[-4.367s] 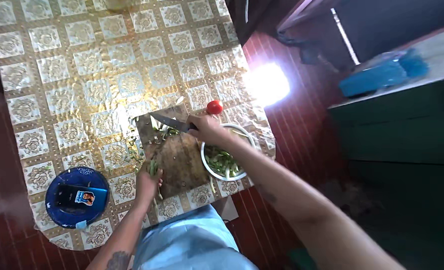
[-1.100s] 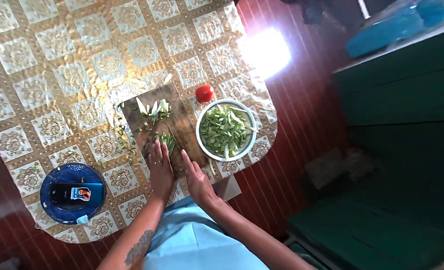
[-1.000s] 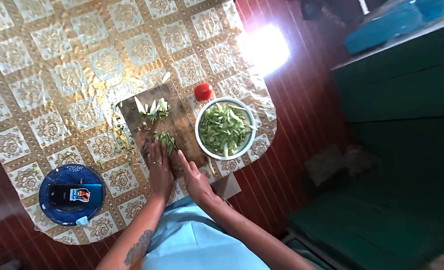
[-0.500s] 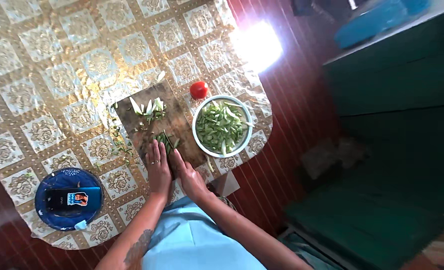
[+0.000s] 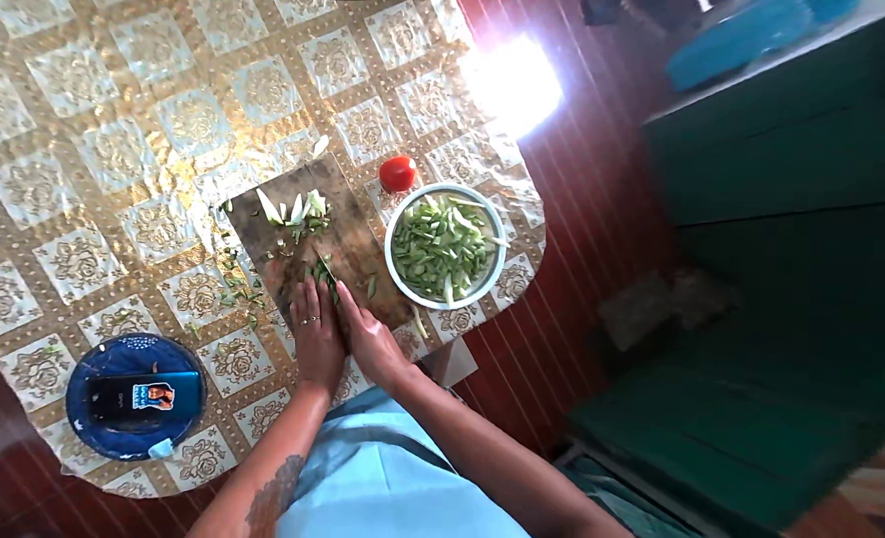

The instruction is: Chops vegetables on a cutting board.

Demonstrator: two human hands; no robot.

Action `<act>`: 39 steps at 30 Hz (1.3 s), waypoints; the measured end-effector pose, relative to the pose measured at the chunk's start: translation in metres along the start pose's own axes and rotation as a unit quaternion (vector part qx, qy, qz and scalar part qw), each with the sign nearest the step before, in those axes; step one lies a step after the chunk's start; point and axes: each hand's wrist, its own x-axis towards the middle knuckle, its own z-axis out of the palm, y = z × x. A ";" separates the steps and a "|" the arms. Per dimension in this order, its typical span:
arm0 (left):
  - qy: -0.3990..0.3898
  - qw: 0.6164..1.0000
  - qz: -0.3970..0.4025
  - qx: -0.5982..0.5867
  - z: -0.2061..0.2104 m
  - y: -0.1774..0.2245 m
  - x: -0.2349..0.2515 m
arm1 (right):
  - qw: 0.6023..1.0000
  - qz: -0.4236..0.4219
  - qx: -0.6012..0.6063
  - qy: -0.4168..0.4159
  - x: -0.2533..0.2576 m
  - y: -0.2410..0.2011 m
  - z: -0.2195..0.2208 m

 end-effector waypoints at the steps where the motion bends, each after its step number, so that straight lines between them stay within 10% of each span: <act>1: 0.000 1.000 0.002 0.003 0.002 0.000 -0.001 | 1.000 0.006 -0.001 0.000 0.006 -0.003 0.001; 39: 0.017 1.000 0.016 -0.011 0.004 -0.005 -0.005 | 0.998 -0.041 -0.005 0.036 -0.028 0.009 0.000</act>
